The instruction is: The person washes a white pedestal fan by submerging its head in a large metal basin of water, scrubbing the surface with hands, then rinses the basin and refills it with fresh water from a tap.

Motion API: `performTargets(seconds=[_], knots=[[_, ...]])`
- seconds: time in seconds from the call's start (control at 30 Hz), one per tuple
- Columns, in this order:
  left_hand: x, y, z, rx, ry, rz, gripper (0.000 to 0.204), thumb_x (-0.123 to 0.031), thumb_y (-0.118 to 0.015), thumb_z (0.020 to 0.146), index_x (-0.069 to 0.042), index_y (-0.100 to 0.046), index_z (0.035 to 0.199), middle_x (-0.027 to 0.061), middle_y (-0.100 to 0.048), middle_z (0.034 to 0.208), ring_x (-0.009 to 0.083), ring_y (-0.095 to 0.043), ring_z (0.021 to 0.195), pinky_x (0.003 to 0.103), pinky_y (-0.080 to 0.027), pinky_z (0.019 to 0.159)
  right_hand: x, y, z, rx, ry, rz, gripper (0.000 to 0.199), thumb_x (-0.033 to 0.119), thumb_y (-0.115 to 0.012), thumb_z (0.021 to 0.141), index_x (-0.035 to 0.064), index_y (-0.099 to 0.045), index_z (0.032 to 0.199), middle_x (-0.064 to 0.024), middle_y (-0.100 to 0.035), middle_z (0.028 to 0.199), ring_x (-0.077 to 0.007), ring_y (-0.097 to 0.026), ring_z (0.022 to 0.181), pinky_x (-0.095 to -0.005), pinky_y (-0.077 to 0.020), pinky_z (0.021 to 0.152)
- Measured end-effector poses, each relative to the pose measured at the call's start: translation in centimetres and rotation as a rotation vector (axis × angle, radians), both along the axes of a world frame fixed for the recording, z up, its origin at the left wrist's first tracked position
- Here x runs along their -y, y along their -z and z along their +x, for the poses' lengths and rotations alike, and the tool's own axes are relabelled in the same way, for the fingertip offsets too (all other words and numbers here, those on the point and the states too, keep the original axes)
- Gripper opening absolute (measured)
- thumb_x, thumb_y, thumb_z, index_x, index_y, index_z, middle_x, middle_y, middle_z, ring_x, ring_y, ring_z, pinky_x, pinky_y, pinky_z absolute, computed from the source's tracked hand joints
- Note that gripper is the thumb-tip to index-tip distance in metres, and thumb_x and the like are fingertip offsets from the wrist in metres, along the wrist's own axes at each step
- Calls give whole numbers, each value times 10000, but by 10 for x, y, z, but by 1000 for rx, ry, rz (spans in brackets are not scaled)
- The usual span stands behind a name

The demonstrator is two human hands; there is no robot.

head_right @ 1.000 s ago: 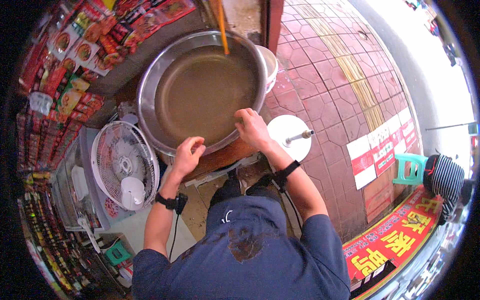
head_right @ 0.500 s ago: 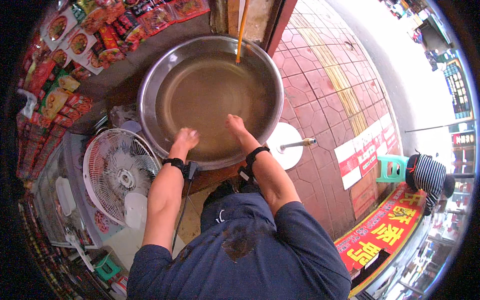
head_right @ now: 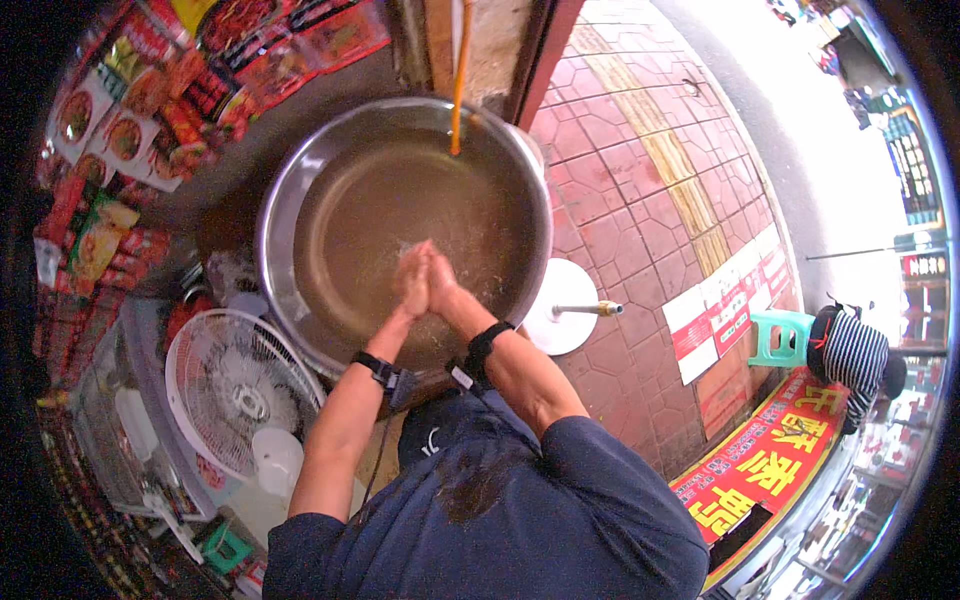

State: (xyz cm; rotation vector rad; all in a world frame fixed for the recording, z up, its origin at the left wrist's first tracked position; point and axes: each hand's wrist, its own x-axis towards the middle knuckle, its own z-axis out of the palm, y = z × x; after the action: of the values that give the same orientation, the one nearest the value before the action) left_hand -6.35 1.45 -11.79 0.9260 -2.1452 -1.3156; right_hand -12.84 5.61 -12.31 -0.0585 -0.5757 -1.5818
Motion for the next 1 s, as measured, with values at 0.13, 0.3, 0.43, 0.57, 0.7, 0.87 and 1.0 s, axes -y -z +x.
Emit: performTargets(seconds=[0.13, 0.3, 0.43, 0.57, 0.7, 0.87, 1.0], knots=[[55, 38, 28, 431, -269, -378, 463, -399, -480, 1004, -32, -623, 1248, 187, -626, 1275, 335, -548, 1236, 499, -413, 1039, -6, -25, -6, -749, -53, 664, 518, 491, -326, 1076, 88, -614, 1225, -96, -660, 1214, -267, -612, 1074, -452, -487, 938], [63, 49, 34, -341, -420, 1364, 307, -269, -504, 1023, -21, -650, 1131, 150, -702, 1081, 247, -676, 900, 391, -561, 764, -2, -31, -28, -988, -151, 1344, 506, 546, -372, 1055, 147, -675, 986, -5, -637, 923, -195, -561, 860, -401, -447, 774], [44, 34, -14, -917, -149, 1752, 278, -205, -481, 1062, 3, -661, 1018, 118, -697, 885, 231, -655, 779, 330, -568, 752, -1, -25, -24, -288, 9, 1002, 559, 563, -327, 1061, 130, -682, 1044, -32, -688, 1085, -268, -607, 1061, -510, -442, 981], [41, -1, -55, -840, -42, 1607, 197, -160, -490, 1058, -36, -643, 1064, 53, -628, 823, 183, -580, 644, 322, -502, 642, -2, -22, -19, -178, 136, 876, 666, 645, -222, 1029, 152, -642, 1184, -57, -670, 1207, -294, -604, 1132, -520, -433, 1039], [34, -27, -66, -107, 9, 203, 198, -202, -510, 1042, -34, -598, 985, 76, -640, 835, 207, -590, 675, 360, -504, 641, -2, -27, -18, -267, 51, 730, 829, 767, -126, 962, 161, -561, 1323, -68, -633, 1229, -291, -609, 1098, -487, -485, 971], [54, -37, -50, 589, 226, -509, 196, -253, -599, 933, -82, -657, 1011, 148, -705, 1025, 311, -688, 958, 469, -510, 795, 2, -42, -8, -1012, 258, 1011, 704, 696, -253, 1006, 146, -554, 1325, -36, -617, 1197, -257, -594, 1093, -468, -495, 940], [44, -19, -34, 888, 538, -842, 162, -285, -632, 891, -187, -662, 1017, 40, -655, 1191, 272, -615, 1150, 423, -457, 889, 8, -40, -9, -2046, 303, 1142, 472, 486, -427, 1004, 124, -625, 1232, -87, -654, 1211, -317, -600, 1129, -470, -470, 986]])
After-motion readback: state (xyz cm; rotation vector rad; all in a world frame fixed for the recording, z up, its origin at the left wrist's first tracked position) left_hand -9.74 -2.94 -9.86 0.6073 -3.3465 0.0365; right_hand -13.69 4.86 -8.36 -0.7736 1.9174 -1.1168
